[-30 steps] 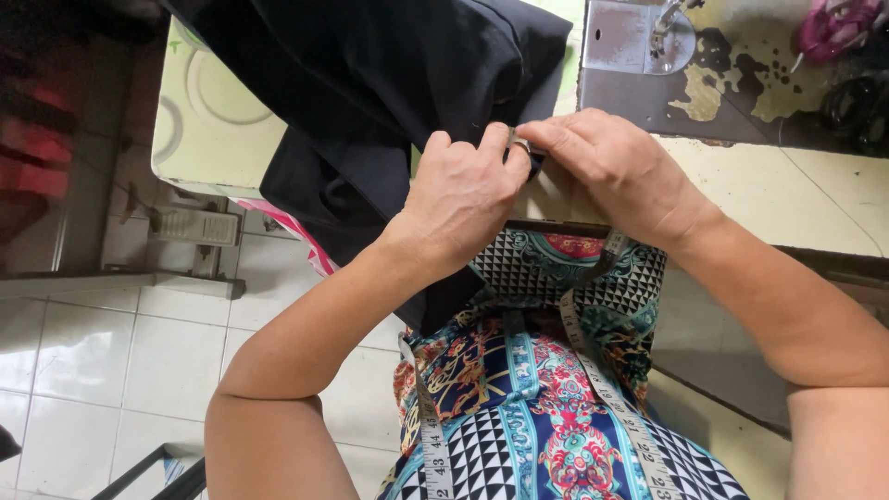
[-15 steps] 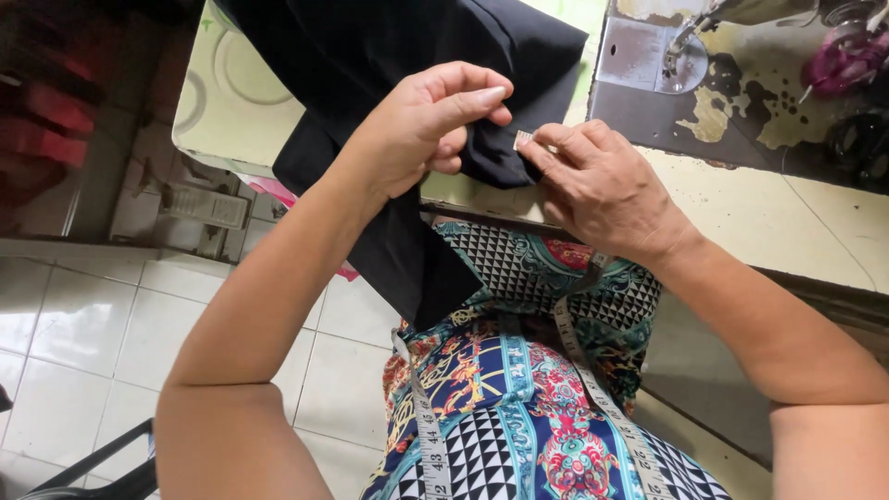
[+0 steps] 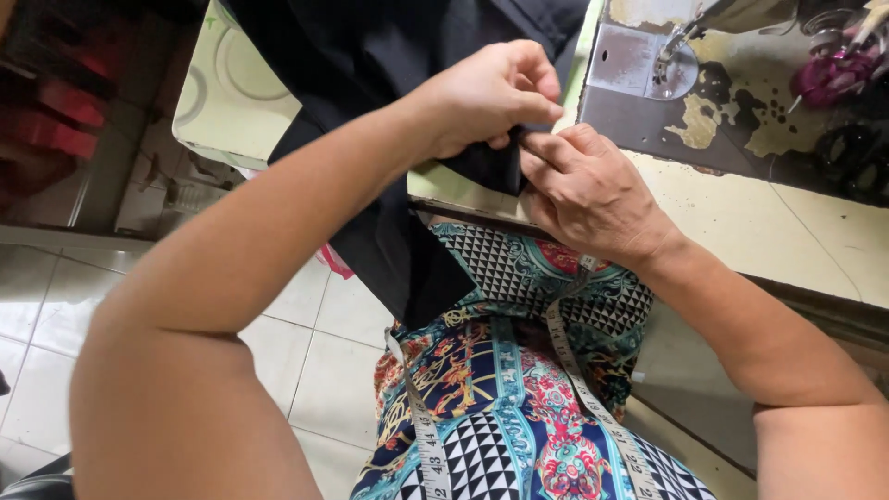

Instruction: Measuring and marking a black garment using a tape measure and chalk on a sewing table.

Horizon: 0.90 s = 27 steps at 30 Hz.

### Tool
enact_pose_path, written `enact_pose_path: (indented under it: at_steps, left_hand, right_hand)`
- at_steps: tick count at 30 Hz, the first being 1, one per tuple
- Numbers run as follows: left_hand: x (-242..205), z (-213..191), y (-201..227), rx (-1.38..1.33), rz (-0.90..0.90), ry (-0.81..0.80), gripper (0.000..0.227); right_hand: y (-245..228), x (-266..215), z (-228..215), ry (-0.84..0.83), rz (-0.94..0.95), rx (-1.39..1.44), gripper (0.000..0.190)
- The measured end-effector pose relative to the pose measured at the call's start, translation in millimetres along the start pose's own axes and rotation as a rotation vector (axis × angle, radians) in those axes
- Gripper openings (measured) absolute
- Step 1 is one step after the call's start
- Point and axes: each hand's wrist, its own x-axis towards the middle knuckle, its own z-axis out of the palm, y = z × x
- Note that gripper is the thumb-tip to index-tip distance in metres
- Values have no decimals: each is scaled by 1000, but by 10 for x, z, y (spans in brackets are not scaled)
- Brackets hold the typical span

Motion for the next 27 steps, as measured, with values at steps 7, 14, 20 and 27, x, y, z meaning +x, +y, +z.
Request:
enact_pose_path:
  at_steps: [7,14,20,27]
  left_hand:
    - [-288,-138,-171,427,76,66,30]
    - [-393,-198,-139,453,484,218,44]
    - [-252,143,78,571,470,109,42]
    - [-349,-17,-76,1144,502,189,32]
  right_hand:
    - [9,-52,-7,-45,45,-32,25]
    - [10,-80,-17,-99,16,-82,14]
    - [5,-87,-9,-176,76,1,17]
    - [17,-101,0,-156,20,-93,22]
